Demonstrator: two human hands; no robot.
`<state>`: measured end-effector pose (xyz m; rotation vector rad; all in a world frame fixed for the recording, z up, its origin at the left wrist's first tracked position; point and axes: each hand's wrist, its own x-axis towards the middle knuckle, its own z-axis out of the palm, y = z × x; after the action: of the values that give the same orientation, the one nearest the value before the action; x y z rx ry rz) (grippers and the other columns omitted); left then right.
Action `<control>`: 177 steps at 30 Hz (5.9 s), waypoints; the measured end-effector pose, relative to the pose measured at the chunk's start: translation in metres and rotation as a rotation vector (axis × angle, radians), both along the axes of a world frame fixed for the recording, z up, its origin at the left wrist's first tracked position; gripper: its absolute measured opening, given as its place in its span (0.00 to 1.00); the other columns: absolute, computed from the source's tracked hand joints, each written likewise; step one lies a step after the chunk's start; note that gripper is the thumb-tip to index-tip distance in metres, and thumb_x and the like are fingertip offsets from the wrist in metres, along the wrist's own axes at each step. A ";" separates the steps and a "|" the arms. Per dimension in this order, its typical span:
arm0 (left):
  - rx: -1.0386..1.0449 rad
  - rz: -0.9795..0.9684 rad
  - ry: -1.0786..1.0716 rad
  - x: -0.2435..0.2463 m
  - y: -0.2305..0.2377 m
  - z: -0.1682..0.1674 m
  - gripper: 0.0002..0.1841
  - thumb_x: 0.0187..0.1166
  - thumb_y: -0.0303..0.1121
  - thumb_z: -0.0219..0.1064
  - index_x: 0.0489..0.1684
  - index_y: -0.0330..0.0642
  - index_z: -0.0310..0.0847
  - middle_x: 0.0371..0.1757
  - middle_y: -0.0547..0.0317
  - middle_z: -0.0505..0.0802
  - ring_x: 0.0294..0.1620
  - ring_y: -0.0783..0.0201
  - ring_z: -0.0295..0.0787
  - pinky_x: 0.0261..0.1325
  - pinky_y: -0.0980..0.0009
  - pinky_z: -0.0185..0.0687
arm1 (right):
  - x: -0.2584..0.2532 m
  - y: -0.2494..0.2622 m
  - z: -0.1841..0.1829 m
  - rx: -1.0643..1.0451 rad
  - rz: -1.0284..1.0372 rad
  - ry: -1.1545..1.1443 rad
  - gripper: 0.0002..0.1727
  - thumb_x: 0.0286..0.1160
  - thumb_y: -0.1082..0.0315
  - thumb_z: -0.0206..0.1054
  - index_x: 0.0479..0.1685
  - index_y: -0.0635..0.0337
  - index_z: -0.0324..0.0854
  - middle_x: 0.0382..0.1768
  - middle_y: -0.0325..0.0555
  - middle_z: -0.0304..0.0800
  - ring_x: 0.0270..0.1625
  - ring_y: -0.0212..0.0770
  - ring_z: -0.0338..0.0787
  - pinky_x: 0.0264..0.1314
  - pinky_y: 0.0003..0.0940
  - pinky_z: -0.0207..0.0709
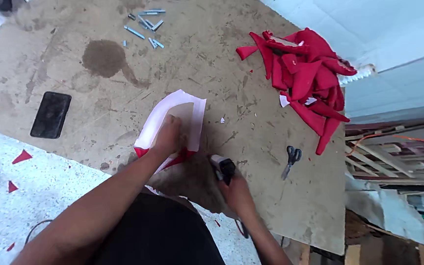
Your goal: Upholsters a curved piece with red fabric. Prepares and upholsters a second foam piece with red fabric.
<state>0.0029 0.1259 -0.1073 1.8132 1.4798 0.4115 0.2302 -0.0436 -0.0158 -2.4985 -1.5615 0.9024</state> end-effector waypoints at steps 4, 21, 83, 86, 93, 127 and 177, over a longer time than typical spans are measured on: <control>-0.038 0.213 0.199 0.041 0.027 -0.002 0.61 0.55 0.63 0.83 0.93 0.46 0.56 0.94 0.39 0.57 0.78 0.34 0.77 0.66 0.34 0.80 | 0.097 -0.037 -0.034 0.051 -0.123 -0.212 0.37 0.68 0.67 0.75 0.82 0.62 0.72 0.75 0.66 0.73 0.65 0.63 0.87 0.63 0.61 0.85; 0.189 -0.991 0.150 0.038 -0.036 0.012 0.30 0.72 0.50 0.78 0.78 0.65 0.81 0.95 0.62 0.60 0.86 0.49 0.66 0.76 0.42 0.73 | -0.030 -0.010 -0.116 0.299 -0.306 0.076 0.09 0.69 0.58 0.78 0.42 0.49 0.90 0.58 0.50 0.84 0.63 0.53 0.83 0.63 0.56 0.82; 0.094 -0.718 0.404 0.044 -0.056 -0.009 0.30 0.59 0.60 0.83 0.56 0.51 0.89 0.63 0.52 0.86 0.68 0.47 0.81 0.60 0.42 0.78 | 0.051 -0.078 0.005 0.001 -0.333 -0.037 0.21 0.75 0.55 0.71 0.52 0.65 0.82 0.31 0.54 0.89 0.35 0.54 0.91 0.40 0.62 0.85; 0.123 -0.731 0.408 0.042 -0.055 -0.014 0.29 0.63 0.62 0.79 0.48 0.46 0.91 0.62 0.51 0.86 0.68 0.47 0.81 0.58 0.43 0.80 | -0.021 -0.091 0.003 -0.030 -0.187 0.138 0.16 0.72 0.55 0.68 0.45 0.58 0.86 0.28 0.41 0.90 0.31 0.40 0.91 0.38 0.48 0.88; 0.162 -0.751 0.402 0.040 -0.055 -0.023 0.29 0.66 0.64 0.76 0.50 0.48 0.90 0.59 0.51 0.86 0.66 0.47 0.81 0.58 0.45 0.79 | -0.064 -0.082 -0.018 0.029 -0.052 0.106 0.13 0.72 0.59 0.66 0.50 0.52 0.87 0.32 0.37 0.90 0.33 0.34 0.90 0.39 0.40 0.87; -0.181 -0.279 0.583 0.024 -0.059 0.032 0.40 0.49 0.61 0.88 0.60 0.50 0.81 0.50 0.50 0.93 0.51 0.45 0.92 0.52 0.36 0.87 | -0.025 -0.001 -0.102 -0.238 -0.205 0.840 0.19 0.85 0.53 0.66 0.40 0.63 0.85 0.29 0.41 0.96 0.22 0.31 0.89 0.28 0.28 0.81; -0.130 -0.279 0.297 -0.026 -0.068 0.019 0.27 0.75 0.57 0.74 0.64 0.48 0.85 0.61 0.51 0.90 0.57 0.46 0.91 0.57 0.42 0.88 | 0.072 -0.027 -0.032 0.033 -0.318 -0.099 0.29 0.70 0.54 0.74 0.68 0.62 0.79 0.46 0.59 0.92 0.49 0.59 0.93 0.53 0.65 0.84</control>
<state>-0.0232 0.0579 -0.0879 1.9996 1.3799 -0.0945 0.3021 -0.0707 -0.0478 -2.6965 -1.1394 0.7115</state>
